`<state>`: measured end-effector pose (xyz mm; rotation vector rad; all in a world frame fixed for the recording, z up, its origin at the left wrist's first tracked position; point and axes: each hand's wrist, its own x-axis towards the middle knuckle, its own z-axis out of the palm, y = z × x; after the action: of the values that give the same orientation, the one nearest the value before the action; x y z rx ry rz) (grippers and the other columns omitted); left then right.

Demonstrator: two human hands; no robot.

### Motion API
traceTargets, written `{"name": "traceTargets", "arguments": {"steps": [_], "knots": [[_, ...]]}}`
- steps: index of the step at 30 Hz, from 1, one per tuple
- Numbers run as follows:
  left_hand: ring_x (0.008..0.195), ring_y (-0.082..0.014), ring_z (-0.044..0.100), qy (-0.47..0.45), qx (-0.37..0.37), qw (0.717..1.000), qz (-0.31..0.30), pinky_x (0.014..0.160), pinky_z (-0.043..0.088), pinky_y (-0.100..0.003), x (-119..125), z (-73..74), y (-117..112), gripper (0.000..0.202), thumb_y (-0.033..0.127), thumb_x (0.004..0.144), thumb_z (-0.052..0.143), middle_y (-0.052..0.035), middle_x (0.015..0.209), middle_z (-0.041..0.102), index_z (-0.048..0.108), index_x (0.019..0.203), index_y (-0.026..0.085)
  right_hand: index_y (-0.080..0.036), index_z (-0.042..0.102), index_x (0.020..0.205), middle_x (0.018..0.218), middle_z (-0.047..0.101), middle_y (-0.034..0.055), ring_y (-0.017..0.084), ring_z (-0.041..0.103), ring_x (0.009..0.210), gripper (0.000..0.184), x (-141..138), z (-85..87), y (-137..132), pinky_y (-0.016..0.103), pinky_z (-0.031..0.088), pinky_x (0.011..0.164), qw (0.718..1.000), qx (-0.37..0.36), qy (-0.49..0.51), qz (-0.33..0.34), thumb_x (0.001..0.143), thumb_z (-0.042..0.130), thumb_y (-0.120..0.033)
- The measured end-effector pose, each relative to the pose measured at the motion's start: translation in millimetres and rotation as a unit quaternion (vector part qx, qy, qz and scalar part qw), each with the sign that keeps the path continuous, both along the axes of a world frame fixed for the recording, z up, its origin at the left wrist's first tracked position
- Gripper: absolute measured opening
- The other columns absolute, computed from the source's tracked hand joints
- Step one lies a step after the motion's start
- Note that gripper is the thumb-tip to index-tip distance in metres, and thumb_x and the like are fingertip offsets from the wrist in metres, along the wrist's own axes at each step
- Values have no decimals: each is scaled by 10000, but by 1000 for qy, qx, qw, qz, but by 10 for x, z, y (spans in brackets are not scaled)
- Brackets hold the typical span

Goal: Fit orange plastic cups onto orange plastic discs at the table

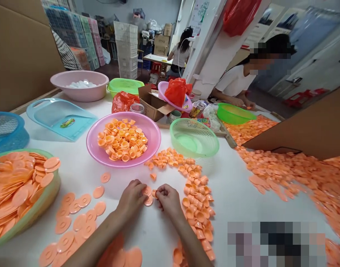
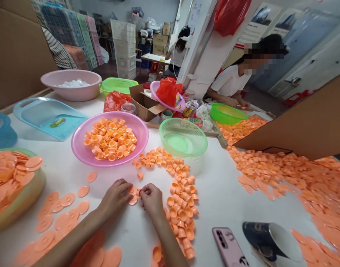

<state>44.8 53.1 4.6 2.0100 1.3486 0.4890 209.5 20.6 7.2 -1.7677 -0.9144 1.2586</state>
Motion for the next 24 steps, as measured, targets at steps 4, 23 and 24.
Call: {"name": "traceTargets", "arguments": {"steps": [4, 23, 24], "knots": [[941, -187, 560, -37, -14, 998, 55, 812, 449, -304, -40, 15, 99, 342, 156, 747, 574, -38, 1026, 587, 649, 1074, 224, -199, 542, 675, 454, 512, -77, 83, 420, 311, 80, -54, -34, 114, 179, 290, 290, 1000, 0, 2, -5, 635, 542, -268], [796, -146, 592, -111, -78, 988, 72, 725, 451, -266, -120, -10, 189, 205, 186, 761, 573, -17, 883, 620, 723, 897, 221, -220, 491, 622, 407, 499, -70, 110, 460, 345, 79, -283, -44, 414, 213, 340, 389, 986, 30, -134, 90, 688, 535, -222], [787, -147, 600, -125, -106, 983, 77, 723, 458, -265, -118, 4, 225, 222, 203, 750, 586, -19, 881, 636, 723, 925, 215, -222, 485, 618, 415, 502, -68, 112, 464, 355, 83, -277, -44, 414, 214, 340, 397, 985, 35, -142, 95, 687, 531, -221]]}}
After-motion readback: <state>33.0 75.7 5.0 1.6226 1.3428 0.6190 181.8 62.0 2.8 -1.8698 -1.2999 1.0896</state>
